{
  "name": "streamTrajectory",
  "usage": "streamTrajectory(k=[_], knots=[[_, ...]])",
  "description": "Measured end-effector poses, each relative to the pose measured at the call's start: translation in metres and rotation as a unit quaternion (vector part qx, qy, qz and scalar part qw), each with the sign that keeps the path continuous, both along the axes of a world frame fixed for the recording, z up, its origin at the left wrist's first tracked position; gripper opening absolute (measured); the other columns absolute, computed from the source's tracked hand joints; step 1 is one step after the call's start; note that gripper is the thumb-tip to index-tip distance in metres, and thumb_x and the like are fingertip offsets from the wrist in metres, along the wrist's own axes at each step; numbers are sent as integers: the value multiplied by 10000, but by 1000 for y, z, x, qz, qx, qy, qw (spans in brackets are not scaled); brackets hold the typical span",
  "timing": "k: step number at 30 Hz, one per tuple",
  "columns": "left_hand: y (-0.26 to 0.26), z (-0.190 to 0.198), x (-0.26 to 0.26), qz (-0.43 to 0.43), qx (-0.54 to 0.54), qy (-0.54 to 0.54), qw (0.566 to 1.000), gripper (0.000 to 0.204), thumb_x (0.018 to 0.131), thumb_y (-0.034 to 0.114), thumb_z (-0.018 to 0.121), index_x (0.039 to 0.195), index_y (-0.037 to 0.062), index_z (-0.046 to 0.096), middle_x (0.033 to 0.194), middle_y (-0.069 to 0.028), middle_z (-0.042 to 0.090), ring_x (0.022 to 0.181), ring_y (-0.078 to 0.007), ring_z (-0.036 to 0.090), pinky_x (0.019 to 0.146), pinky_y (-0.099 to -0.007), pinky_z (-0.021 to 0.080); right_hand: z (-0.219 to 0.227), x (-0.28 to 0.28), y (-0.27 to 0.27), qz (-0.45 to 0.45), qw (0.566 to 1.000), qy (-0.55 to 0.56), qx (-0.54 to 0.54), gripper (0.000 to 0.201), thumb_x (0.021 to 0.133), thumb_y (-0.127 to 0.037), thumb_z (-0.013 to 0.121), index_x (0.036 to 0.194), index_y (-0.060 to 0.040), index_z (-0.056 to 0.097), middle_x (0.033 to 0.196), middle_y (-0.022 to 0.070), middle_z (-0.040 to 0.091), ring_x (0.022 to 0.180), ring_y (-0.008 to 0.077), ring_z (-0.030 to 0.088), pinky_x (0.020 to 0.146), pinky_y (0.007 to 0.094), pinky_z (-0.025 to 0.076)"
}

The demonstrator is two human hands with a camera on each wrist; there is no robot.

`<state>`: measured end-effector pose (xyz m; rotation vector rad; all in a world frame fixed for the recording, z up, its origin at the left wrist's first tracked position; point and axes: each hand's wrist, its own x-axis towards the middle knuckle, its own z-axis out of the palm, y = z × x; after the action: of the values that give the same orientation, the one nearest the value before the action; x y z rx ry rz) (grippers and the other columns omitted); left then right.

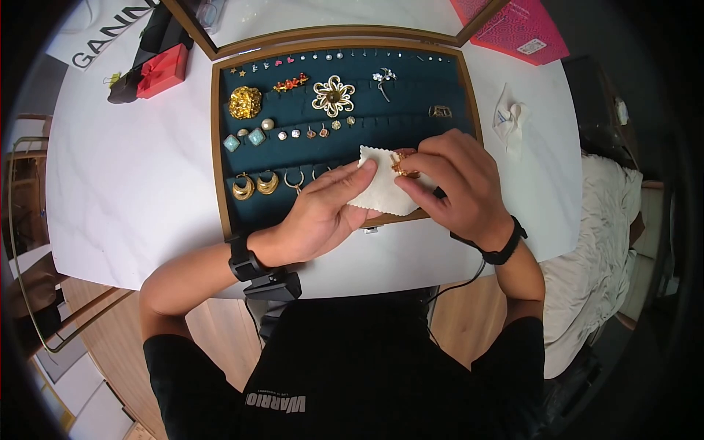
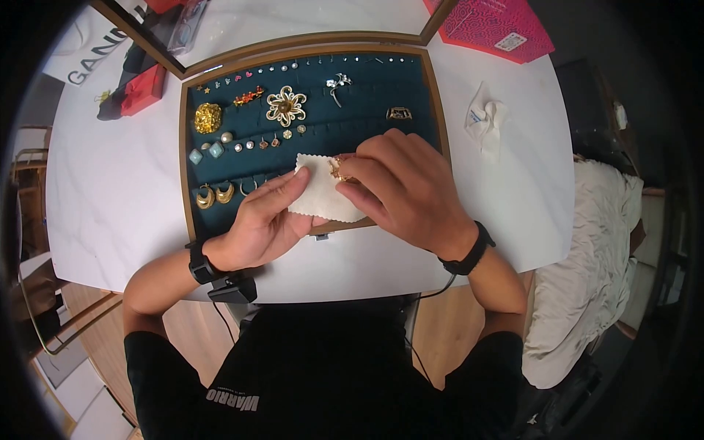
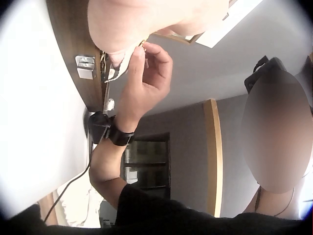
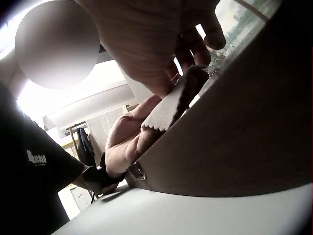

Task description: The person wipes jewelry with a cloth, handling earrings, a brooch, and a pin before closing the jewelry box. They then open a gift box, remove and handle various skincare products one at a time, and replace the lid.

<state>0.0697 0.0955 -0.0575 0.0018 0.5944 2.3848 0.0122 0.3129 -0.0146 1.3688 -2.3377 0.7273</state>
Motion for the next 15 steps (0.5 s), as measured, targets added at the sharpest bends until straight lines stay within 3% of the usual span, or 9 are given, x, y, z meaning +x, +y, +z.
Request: streamTrajectory(k=[6,8,9,11,14,15], knots=[[-4,-2,0,-7,-27,13,1000,467,1114,282,310,1418,-57,413,1404,-174,530,1308,-240,532,1148,-388,404,4,2,0,-15,998,-44,-39,266,768,-16,774,1003,-55,655,899,61,618,730,227,600,619,329,468],[-2,2,0,-16,-25,30,999,486,1113,282,314,1438,-72,393,1431,-176,510,1324,-241,519,1151,-379,397,9,3,2,-51,983,-148,-97,229,813,14,731,1029,-33,669,899,66,637,748,182,620,647,284,485],[0,3,0,-14,-25,31,999,486,1113,282,314,1438,-72,393,1431,-176,510,1324,-241,519,1151,-379,397,11,2,4,-49,983,-147,-97,229,813,14,731,1029,-33,669,899,66,637,748,182,620,647,284,485],[2,5,0,-14,-40,47,998,466,1109,315,375,1427,-9,479,1240,-93,634,1038,-116,610,821,-243,476,16,-1,8,-127,955,-242,-114,222,858,30,686,1073,-22,673,895,64,645,757,132,615,660,244,480],[4,7,0,-5,-48,58,997,483,1110,322,372,1450,-9,462,1239,-90,639,1005,-101,601,750,-222,435,18,-12,11,-125,945,-284,-106,225,886,29,662,1105,-22,674,904,59,641,753,101,596,662,237,470],[2,0,0,-21,-45,73,996,482,1108,322,379,1449,-8,462,1257,-91,635,1024,-105,606,766,-225,441,22,-15,12,-116,953,-270,-68,235,890,48,646,1113,-21,673,937,62,635,775,140,606,662,259,476]])
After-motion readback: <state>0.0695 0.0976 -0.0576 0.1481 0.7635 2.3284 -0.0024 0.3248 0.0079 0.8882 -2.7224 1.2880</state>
